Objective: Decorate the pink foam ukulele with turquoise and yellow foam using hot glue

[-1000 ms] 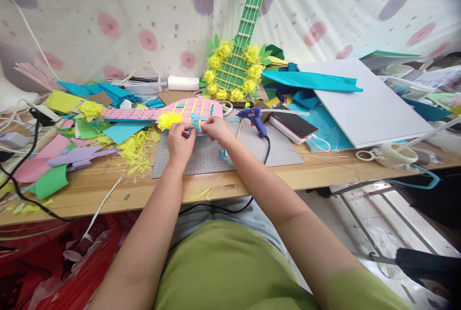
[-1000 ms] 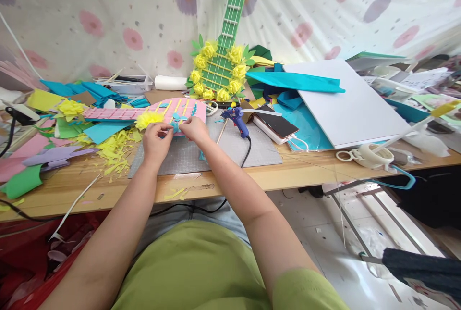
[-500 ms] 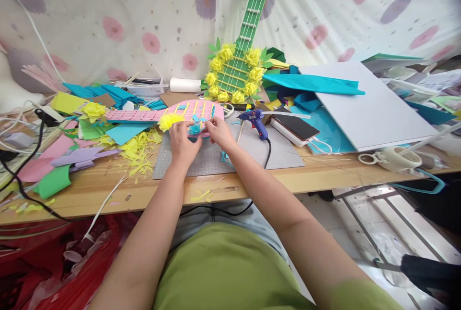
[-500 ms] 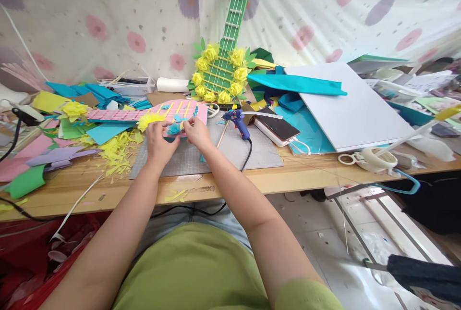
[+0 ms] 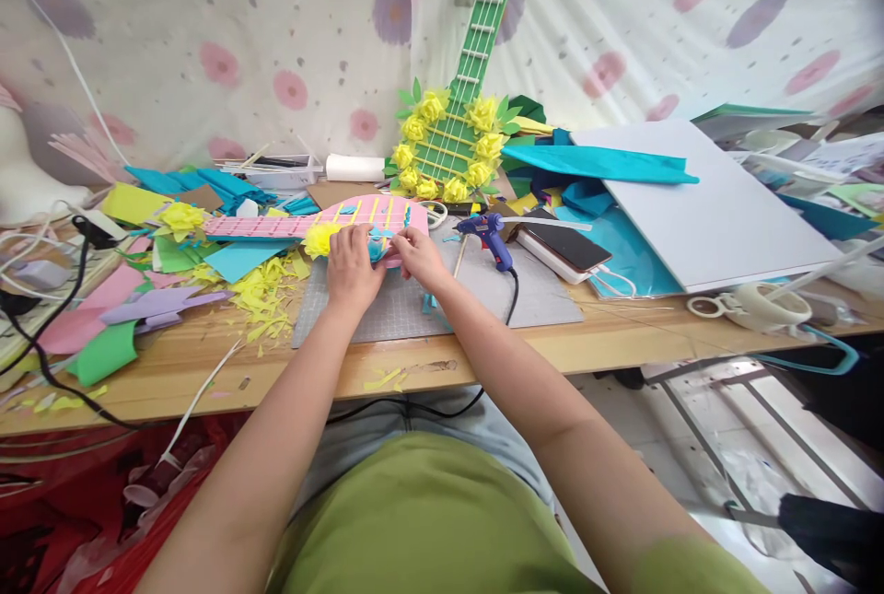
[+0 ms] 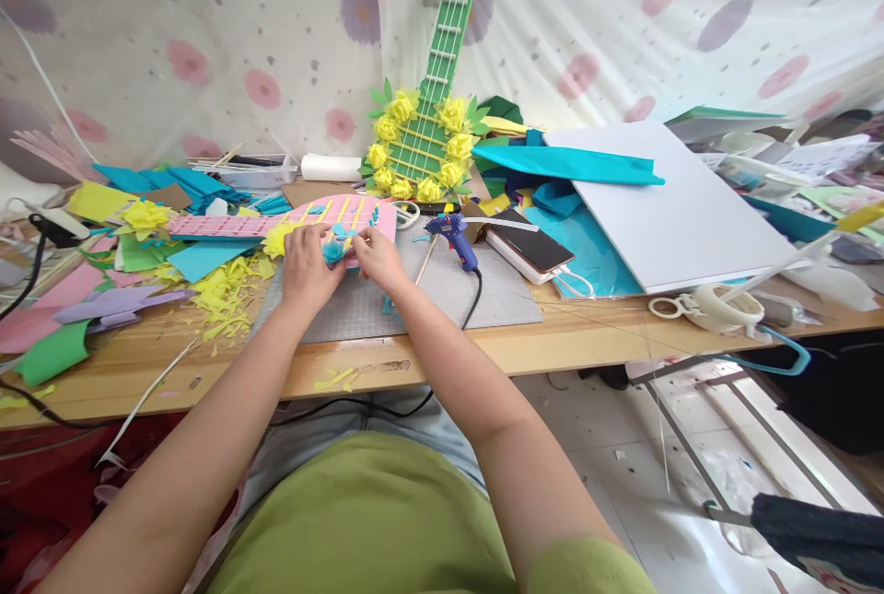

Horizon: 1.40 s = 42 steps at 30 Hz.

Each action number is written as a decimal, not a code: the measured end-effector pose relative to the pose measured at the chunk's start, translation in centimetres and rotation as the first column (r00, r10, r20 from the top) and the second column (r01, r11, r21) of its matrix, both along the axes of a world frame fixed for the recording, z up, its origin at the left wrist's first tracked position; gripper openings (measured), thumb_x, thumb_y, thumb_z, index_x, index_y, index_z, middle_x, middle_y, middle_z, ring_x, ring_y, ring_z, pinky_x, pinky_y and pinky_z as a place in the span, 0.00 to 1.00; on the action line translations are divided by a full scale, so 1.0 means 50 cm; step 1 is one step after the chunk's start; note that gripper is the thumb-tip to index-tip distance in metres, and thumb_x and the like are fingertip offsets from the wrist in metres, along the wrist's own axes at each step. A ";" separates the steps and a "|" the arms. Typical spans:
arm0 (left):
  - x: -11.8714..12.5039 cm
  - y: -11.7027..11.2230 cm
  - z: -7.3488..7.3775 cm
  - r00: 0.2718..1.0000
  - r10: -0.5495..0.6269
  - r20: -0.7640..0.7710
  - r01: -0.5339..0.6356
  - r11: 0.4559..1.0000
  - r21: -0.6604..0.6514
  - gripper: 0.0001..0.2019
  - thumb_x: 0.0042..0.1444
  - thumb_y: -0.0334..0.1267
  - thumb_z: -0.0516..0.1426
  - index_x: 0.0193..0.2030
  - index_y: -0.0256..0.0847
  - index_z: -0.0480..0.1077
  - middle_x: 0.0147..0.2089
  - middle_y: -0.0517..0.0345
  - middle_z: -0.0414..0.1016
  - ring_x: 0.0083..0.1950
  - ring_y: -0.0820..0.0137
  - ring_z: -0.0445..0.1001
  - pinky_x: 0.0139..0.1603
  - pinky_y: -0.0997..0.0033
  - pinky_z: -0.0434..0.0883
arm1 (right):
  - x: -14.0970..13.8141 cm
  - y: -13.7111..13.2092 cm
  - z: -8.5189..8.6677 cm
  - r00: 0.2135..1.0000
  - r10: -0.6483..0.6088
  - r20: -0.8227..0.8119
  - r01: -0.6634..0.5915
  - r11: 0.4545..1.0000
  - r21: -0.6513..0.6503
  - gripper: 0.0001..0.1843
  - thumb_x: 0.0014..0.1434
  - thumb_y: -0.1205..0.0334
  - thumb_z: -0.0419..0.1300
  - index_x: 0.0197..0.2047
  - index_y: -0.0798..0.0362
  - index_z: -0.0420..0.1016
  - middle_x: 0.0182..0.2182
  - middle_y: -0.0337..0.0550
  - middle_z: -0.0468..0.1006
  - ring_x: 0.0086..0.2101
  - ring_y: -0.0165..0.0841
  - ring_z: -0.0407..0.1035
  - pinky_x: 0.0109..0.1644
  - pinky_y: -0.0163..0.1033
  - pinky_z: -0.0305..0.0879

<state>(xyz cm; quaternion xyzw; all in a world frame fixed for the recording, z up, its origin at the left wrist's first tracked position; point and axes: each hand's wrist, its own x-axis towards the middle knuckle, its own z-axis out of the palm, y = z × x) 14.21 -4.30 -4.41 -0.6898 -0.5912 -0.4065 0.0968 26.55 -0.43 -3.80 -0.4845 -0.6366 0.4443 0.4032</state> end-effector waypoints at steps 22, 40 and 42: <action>-0.143 0.060 0.161 0.977 0.195 0.091 -0.161 0.943 -0.291 0.11 0.47 0.34 0.56 0.39 0.41 0.70 0.42 0.54 0.74 0.41 0.66 0.72 0.45 0.65 0.69 | 0.057 0.058 0.045 0.976 -0.120 0.182 0.082 0.976 0.204 0.05 0.54 0.64 0.55 0.27 0.53 0.66 0.23 0.36 0.73 0.23 0.26 0.65 0.29 0.33 0.61; -0.043 0.211 0.118 0.913 -0.239 -0.331 -0.075 0.700 -0.711 0.20 0.45 0.31 0.56 0.47 0.47 0.74 0.39 0.58 0.78 0.31 0.69 0.73 0.31 0.74 0.65 | 0.095 0.046 0.025 0.944 -0.257 0.207 0.194 0.940 0.282 0.03 0.50 0.66 0.55 0.30 0.52 0.70 0.28 0.38 0.74 0.31 0.31 0.67 0.36 0.37 0.59; -0.048 0.204 0.117 0.915 -0.254 -0.313 -0.034 0.725 -0.688 0.15 0.47 0.36 0.56 0.43 0.45 0.75 0.38 0.58 0.78 0.31 0.70 0.73 0.31 0.74 0.65 | 0.106 0.046 0.022 0.950 -0.246 0.191 0.190 0.944 0.271 0.03 0.50 0.65 0.56 0.30 0.53 0.71 0.28 0.38 0.74 0.31 0.31 0.67 0.36 0.37 0.60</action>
